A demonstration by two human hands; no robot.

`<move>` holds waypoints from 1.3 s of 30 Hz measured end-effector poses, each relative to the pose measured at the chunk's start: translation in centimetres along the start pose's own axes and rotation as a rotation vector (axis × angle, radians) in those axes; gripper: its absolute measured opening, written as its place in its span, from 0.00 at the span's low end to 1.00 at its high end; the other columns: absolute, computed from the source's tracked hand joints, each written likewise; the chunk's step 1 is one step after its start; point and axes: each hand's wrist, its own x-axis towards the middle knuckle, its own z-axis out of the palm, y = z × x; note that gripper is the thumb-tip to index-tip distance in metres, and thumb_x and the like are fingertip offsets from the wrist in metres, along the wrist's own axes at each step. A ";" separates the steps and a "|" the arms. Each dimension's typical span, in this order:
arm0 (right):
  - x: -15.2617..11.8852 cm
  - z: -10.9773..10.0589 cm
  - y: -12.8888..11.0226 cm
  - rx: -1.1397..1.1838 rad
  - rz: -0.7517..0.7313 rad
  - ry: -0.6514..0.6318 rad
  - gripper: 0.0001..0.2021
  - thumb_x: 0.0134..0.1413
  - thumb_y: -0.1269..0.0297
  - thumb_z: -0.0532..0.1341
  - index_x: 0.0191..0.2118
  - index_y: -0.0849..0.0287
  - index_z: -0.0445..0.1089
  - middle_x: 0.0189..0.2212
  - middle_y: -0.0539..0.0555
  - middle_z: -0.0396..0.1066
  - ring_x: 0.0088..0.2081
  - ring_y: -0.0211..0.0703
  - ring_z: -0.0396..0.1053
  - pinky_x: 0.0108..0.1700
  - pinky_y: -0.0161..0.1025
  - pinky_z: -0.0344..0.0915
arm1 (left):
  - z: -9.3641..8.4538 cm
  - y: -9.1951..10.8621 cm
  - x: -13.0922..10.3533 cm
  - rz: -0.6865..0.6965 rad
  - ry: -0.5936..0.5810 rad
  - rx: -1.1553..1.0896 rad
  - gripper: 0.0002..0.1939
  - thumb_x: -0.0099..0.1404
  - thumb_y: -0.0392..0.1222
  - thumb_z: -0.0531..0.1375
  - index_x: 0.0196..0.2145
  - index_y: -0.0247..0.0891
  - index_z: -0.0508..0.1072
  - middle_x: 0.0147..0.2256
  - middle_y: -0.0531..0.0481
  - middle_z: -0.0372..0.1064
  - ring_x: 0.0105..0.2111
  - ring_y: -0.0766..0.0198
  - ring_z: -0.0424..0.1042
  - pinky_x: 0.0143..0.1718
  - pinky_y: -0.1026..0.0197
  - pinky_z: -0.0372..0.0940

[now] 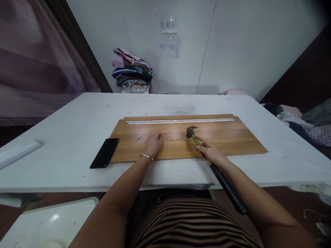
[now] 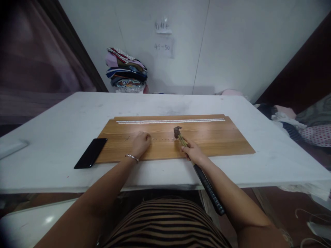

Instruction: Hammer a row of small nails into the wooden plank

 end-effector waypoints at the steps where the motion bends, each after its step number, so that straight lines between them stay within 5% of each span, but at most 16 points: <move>1: 0.0 0.0 0.0 0.002 -0.002 -0.001 0.36 0.48 0.67 0.59 0.66 0.61 0.57 0.25 0.45 0.65 0.17 0.31 0.57 0.17 0.31 0.54 | 0.0 0.0 0.0 -0.002 -0.001 -0.001 0.13 0.65 0.35 0.51 0.36 0.37 0.76 0.39 0.42 0.74 0.44 0.55 0.70 0.48 0.55 0.64; 39: 0.1 0.3 0.1 0.010 0.006 0.001 0.35 0.49 0.68 0.59 0.66 0.64 0.58 0.24 0.45 0.64 0.17 0.31 0.56 0.17 0.31 0.55 | 0.0 0.0 0.0 0.003 0.004 0.010 0.13 0.65 0.35 0.51 0.36 0.37 0.76 0.39 0.41 0.74 0.44 0.54 0.70 0.47 0.55 0.64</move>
